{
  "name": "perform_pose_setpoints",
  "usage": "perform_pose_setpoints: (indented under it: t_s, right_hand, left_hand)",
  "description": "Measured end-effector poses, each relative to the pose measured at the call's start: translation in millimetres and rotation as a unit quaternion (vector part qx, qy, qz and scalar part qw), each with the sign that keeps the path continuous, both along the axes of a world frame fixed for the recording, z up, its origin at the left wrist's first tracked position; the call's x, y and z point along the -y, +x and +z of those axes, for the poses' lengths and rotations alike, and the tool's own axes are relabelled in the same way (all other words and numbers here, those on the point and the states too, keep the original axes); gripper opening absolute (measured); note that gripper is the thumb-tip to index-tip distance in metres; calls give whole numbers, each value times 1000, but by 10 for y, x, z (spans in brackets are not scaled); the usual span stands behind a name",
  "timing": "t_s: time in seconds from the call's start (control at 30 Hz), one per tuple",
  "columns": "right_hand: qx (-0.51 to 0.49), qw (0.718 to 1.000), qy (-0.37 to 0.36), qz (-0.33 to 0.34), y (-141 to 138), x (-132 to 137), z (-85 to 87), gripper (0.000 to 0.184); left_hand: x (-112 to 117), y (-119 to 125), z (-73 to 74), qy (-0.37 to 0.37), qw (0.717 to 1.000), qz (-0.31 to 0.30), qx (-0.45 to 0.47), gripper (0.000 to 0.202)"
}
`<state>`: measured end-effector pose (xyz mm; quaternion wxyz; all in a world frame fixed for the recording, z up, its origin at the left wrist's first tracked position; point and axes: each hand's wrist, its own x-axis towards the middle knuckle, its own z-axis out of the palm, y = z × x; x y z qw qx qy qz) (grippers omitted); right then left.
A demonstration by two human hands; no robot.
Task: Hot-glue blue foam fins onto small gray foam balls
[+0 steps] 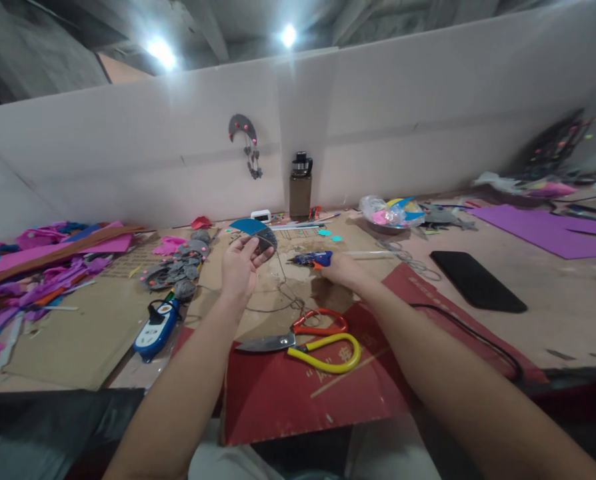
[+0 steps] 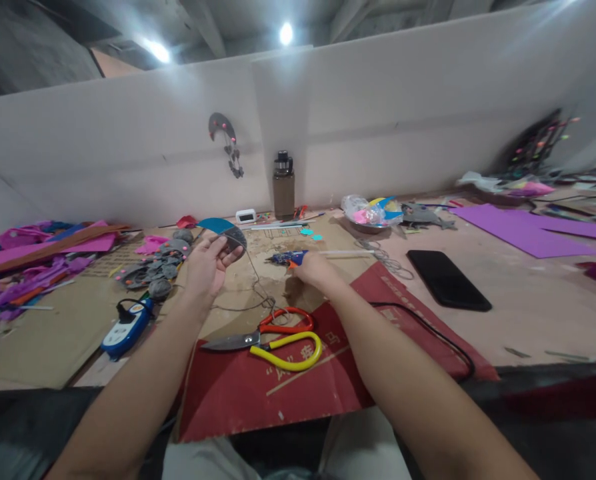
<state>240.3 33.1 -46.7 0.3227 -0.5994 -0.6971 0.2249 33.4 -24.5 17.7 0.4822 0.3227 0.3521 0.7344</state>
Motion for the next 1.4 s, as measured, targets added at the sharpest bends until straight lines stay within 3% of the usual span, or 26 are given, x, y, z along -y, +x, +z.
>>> perform_pose_setpoints:
  t_s: [0.13, 0.23, 0.37, 0.53, 0.67, 0.77, 0.9, 1.03, 1.4]
  right_hand:
    - [-43, 996, -71, -29, 15, 26, 183, 11]
    - [-141, 989, -42, -30, -41, 110, 313, 8]
    - [-301, 953, -46, -9, -138, 228, 423, 21]
    - [-371, 926, -22, 58, -203, 423, 594, 16]
    - [-358, 919, 24, 166, -235, 556, 673, 12]
    - [-322, 922, 54, 207, -272, 577, 602, 19]
    - [-236, 946, 86, 206, -321, 567, 477, 27]
    - [-189, 955, 119, 196, -338, 585, 478, 29]
    - [-161, 957, 127, 204, -339, 567, 459, 23]
  left_hand:
    - [-28, -19, -26, -5, 1000, 2, 9, 8]
    - [-55, -40, -55, -12, 1000, 1, 21, 8]
    - [-88, -66, -95, -21, 999, 0, 40, 8]
    - [-109, -82, -125, -33, 999, 12, 28, 9]
    - [-92, -57, -118, -33, 999, 23, -11, 10]
    - [-64, -15, -98, -27, 998, 37, -42, 12]
    - [-35, 34, -75, -26, 996, 53, -70, 12]
    - [-32, 46, -83, -19, 994, 63, -86, 12]
    - [-36, 43, -100, -13, 992, 68, -106, 17]
